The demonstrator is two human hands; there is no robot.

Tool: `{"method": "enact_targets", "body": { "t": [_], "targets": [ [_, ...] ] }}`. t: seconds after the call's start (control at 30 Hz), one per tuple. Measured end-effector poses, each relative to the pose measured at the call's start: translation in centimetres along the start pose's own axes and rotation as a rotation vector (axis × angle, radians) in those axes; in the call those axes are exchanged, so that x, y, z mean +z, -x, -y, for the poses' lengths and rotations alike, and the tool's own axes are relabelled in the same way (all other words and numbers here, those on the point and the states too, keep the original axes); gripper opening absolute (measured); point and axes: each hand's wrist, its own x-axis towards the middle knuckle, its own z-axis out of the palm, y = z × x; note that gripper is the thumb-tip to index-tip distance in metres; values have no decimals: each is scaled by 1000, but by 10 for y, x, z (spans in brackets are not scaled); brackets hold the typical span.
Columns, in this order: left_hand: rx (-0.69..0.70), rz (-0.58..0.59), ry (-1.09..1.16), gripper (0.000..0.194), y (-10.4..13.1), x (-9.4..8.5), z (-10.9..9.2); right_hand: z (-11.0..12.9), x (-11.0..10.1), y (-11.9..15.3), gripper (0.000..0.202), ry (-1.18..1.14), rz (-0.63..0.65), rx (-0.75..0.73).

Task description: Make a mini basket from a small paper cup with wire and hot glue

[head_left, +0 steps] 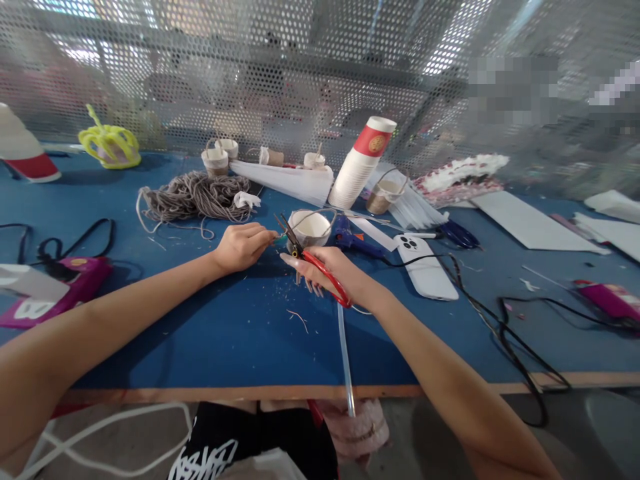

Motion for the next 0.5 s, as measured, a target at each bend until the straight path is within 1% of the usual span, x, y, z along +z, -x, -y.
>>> {"method": "enact_targets", "body": {
  "t": [0.1, 0.2, 0.4, 0.5],
  "targets": [
    [-5, -24, 4, 18, 0, 1, 0, -1, 1, 0, 39, -17, -2, 4],
    [-5, -15, 7, 17, 0, 1, 0, -2, 2, -2, 39, -32, -26, 12],
    [-26, -30, 25, 19, 0, 1, 0, 1, -4, -4, 41, -84, 40, 87],
    [-66, -32, 43, 20, 1, 1, 1, -1, -5, -5, 44, -139, 59, 85]
  ]
}}
